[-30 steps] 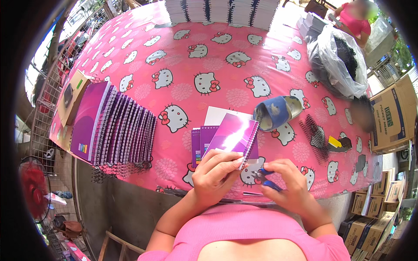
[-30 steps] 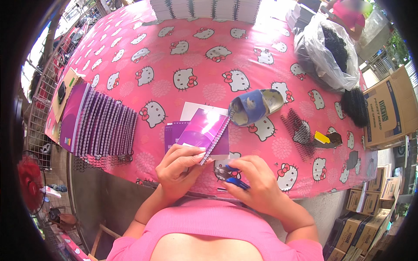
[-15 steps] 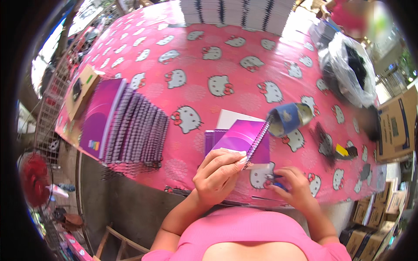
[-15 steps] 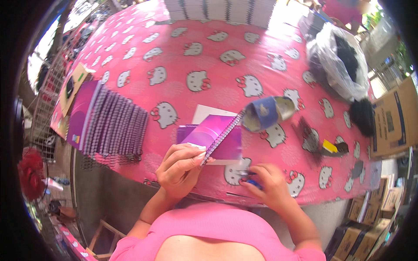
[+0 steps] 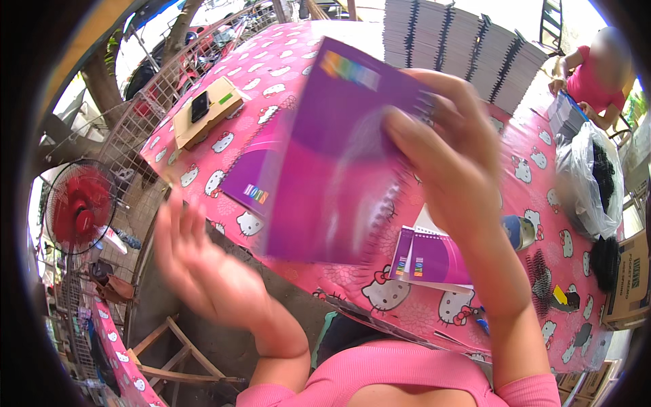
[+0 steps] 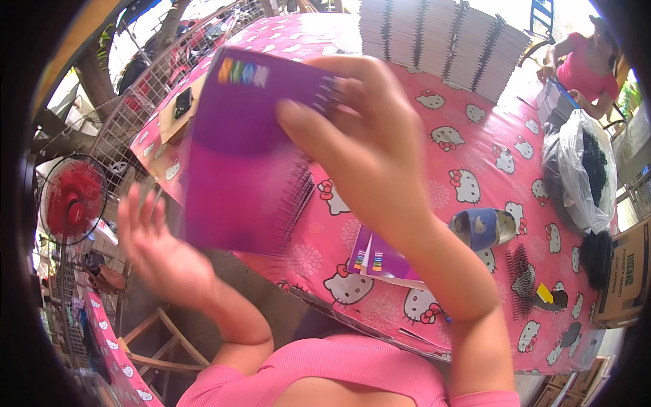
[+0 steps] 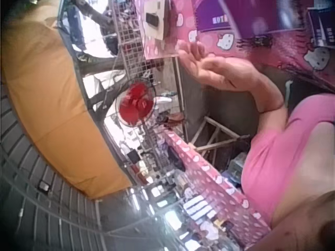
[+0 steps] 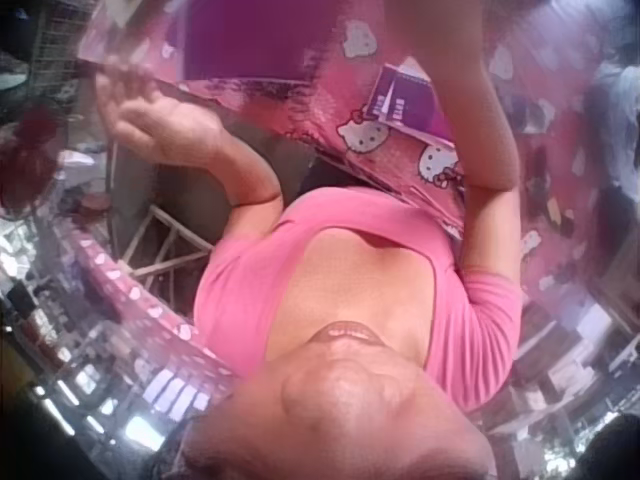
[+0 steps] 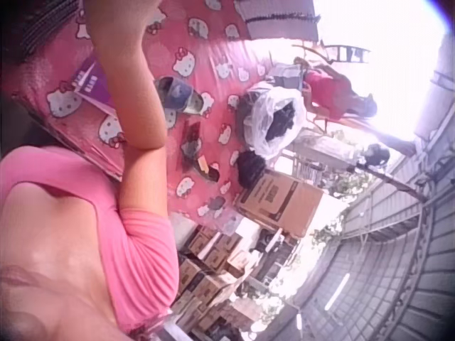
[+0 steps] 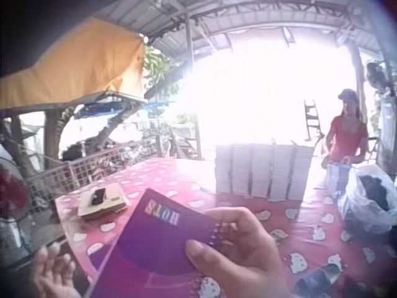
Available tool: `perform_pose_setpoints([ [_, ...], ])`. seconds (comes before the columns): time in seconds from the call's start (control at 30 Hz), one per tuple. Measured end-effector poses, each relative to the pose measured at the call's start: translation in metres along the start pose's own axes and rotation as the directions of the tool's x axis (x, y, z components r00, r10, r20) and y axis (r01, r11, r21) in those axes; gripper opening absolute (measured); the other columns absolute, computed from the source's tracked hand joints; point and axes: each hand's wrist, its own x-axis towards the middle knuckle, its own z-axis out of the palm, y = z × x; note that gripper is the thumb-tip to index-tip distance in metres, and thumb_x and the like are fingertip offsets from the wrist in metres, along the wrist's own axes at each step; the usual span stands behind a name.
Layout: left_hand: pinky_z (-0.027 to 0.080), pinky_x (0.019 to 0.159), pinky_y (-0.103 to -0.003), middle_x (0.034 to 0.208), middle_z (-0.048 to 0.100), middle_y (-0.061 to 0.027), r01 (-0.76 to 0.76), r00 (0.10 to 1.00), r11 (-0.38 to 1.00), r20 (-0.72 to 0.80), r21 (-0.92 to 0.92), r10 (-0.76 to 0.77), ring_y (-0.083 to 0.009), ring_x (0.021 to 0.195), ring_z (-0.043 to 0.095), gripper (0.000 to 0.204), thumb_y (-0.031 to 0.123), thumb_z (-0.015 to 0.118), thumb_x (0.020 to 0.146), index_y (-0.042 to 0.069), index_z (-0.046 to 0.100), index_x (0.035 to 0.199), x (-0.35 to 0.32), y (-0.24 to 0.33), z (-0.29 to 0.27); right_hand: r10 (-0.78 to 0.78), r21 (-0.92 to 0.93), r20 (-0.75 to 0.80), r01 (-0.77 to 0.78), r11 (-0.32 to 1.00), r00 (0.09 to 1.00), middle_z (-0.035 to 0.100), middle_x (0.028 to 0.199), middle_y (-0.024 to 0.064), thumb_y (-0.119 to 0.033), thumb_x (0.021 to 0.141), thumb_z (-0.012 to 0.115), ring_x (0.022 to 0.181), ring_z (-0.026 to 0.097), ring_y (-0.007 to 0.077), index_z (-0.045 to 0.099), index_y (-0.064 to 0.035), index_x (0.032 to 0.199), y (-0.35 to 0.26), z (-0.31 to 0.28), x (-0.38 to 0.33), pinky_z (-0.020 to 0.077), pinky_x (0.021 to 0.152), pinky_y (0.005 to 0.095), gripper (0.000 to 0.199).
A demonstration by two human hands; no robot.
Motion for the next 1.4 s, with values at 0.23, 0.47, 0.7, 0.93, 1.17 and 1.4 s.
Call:
perform_pose_setpoints([
  [0.23, 0.047, 0.087, -0.031, 0.101, 0.065, -0.0120, 0.522, 0.850, 0.852, 0.068, 0.039, -0.523, -0.0188, 0.092, 0.061, 0.072, 0.057, 0.028, 0.101, -0.006, 0.063, 0.109, 0.012, -0.070, 0.018, -0.241, -0.626, 0.208, 0.319, 0.712, 0.948, 0.055, 0.110, 0.0238, -0.024, 0.084, 0.070, 0.097, 0.056, 0.0340, 0.054, 0.0034, 0.114, 0.104, 0.018, 0.027, 0.0471, 0.081, 0.0425, 0.043],
  [0.47, 0.040, 0.100, -0.038, 0.119, 0.061, -0.0182, 0.322, 0.947, 0.946, 0.006, -0.023, -0.322, -0.0230, 0.111, 0.056, 0.060, 0.046, 0.032, 0.103, -0.006, 0.058, 0.119, 0.023, -0.060, -0.007, -0.009, -0.341, 0.458, 0.185, 0.922, 0.889, 0.061, 0.093, 0.0145, -0.013, 0.083, 0.065, 0.085, 0.060, 0.0259, 0.056, 0.0023, 0.107, -0.012, -0.013, -0.044, 0.0481, 0.075, 0.0354, 0.030],
  [0.7, 0.034, 0.109, -0.053, 0.132, 0.050, -0.0269, -0.076, 0.957, 0.957, -0.290, -0.279, -0.008, -0.0382, 0.120, 0.051, 0.048, 0.028, 0.028, 0.102, -0.008, 0.045, 0.130, 0.012, 0.033, 0.012, 0.365, 0.243, 0.532, -0.550, 0.799, 0.764, 0.058, 0.070, 0.0090, -0.015, 0.081, 0.061, 0.062, 0.056, 0.0221, 0.060, 0.0007, 0.087, -0.049, -0.033, -0.124, 0.0454, 0.060, 0.0322, 0.016],
  [0.93, 0.031, 0.110, -0.056, 0.133, 0.049, -0.0266, 0.002, 0.981, 0.974, -0.187, -0.228, -0.046, -0.0400, 0.120, 0.050, 0.048, 0.027, 0.028, 0.101, -0.007, 0.045, 0.130, 0.001, 0.045, 0.008, 0.417, 0.203, 0.461, -0.551, 0.810, 0.783, 0.058, 0.069, 0.0090, -0.016, 0.083, 0.059, 0.060, 0.055, 0.0208, 0.062, 0.0008, 0.086, -0.056, -0.039, -0.138, 0.0434, 0.057, 0.0314, 0.017],
  [1.17, 0.034, 0.107, -0.058, 0.128, 0.053, -0.0258, 0.012, 0.975, 0.957, -0.208, -0.290, -0.075, -0.0404, 0.115, 0.053, 0.045, 0.025, 0.032, 0.100, -0.009, 0.047, 0.126, -0.007, 0.050, 0.012, 0.430, 0.170, 0.441, -0.544, 0.822, 0.788, 0.058, 0.067, 0.0090, -0.017, 0.086, 0.057, 0.058, 0.053, 0.0196, 0.063, 0.0009, 0.085, -0.060, -0.043, -0.142, 0.0415, 0.055, 0.0307, 0.019],
  [1.4, 0.035, 0.107, -0.057, 0.122, 0.057, -0.0226, 0.186, 0.911, 0.757, 0.399, -0.626, 0.106, -0.0375, 0.112, 0.054, 0.044, 0.024, 0.030, 0.101, -0.006, 0.042, 0.132, -0.032, 0.046, -0.014, 0.400, 0.042, 0.331, -0.437, 0.898, 0.855, 0.058, 0.066, 0.0091, -0.018, 0.089, 0.055, 0.056, 0.052, 0.0184, 0.064, 0.0010, 0.085, -0.076, -0.040, -0.142, 0.0396, 0.053, 0.0300, 0.021],
])
